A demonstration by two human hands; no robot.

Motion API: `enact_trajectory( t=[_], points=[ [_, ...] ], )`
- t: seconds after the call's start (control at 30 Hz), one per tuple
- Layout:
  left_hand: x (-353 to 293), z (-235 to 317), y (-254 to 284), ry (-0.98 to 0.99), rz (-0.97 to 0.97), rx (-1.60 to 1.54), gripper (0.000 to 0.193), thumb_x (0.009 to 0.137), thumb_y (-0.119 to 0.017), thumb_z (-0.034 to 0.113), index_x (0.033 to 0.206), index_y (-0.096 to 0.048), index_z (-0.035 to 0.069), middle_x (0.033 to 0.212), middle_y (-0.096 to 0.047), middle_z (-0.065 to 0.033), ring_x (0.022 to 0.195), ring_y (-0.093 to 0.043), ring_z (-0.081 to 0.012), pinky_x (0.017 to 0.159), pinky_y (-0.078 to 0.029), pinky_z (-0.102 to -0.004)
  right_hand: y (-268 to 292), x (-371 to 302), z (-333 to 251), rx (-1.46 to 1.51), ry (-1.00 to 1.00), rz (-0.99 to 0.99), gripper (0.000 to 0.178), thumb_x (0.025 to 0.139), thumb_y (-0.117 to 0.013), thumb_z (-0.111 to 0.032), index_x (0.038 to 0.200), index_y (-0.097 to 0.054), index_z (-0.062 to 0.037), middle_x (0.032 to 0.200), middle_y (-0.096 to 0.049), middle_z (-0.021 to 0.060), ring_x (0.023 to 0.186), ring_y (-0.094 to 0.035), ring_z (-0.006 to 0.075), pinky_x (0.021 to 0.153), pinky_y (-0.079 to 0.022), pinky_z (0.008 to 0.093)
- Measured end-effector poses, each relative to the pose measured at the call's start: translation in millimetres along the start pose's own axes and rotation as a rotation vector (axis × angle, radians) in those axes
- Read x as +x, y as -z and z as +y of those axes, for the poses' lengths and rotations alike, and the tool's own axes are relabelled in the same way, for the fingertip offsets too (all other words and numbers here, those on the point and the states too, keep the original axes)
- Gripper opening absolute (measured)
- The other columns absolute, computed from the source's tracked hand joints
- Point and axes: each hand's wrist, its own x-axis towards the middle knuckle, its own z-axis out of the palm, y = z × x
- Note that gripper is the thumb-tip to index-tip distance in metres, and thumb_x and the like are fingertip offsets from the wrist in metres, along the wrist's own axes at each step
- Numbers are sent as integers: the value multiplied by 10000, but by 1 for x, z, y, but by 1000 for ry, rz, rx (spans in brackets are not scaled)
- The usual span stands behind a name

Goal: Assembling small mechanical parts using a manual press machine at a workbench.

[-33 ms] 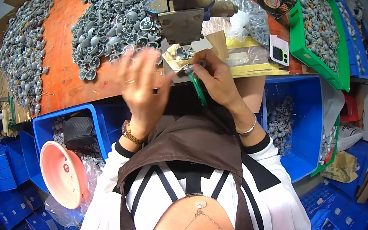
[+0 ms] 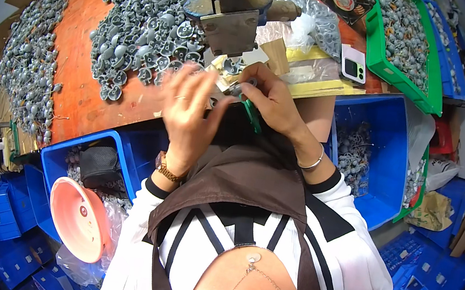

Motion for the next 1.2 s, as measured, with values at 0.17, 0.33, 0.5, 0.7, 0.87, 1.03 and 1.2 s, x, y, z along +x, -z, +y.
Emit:
enact_trajectory(
  t=[0.17, 0.33, 0.5, 0.7, 0.87, 1.03, 1.2],
  points=[
    [-7, -9, -20, 274, -74, -391, 242, 750, -740, 31, 980, -664, 26, 860, -636, -96, 722, -595, -214, 637, -479, -301, -10, 3, -6, 141, -79, -72, 138, 928, -580, -133, 1013, -560, -26, 752, -588, -7, 667, -546, 40, 571, -436, 202],
    [-3, -24, -40, 358, -25, -356, 176, 796, -708, 19, 962, -662, -16, 753, -597, -34, 554, -470, -65, 508, -380, -216, -12, 8, 9, -561, 245, 195, 108, 864, -651, -146, 882, -632, -41, 696, -666, 83, 603, -647, 166, 536, -469, 272],
    [10, -23, -38, 409, -108, -338, 178, 770, -725, 33, 942, -682, 24, 747, -591, -46, 567, -483, -105, 524, -395, -242, -6, 10, -7, -830, 301, 190, 116, 849, -663, -165, 848, -651, -49, 739, -676, 107, 610, -653, 206, 550, -477, 317],
    [18, -31, -31, 356, -193, -388, 190, 734, -744, 48, 917, -709, 85, 734, -564, -57, 587, -512, -158, 544, -419, -277, 61, 87, -37, -369, 436, 359, 175, 889, -630, -154, 888, -641, 20, 674, -638, 24, 585, -522, 84, 553, -432, 271],
    [17, -20, -36, 393, -202, -199, 164, 735, -729, 97, 898, -717, 103, 762, -575, -91, 678, -579, -266, 606, -453, -358, 69, 172, -107, 220, 320, 114, 237, 948, -571, -169, 1074, -606, 28, 886, -639, 31, 764, -580, 84, 685, -465, 223],
    [13, -23, -33, 435, -153, -246, 170, 722, -734, 94, 891, -718, 100, 736, -556, -91, 671, -574, -263, 603, -448, -360, 43, 55, -113, -94, 710, 387, 169, 899, -613, -136, 861, -635, 28, 827, -644, 27, 656, -508, 77, 620, -442, 265],
    [13, -29, -38, 334, -160, -277, 165, 737, -719, 30, 901, -716, 51, 675, -505, -35, 560, -471, -115, 525, -382, -252, 29, -26, -85, -524, 979, 141, 275, 691, -834, -180, 824, -616, -77, 806, -629, 46, 840, -650, 249, 848, -499, 442]
  ],
)
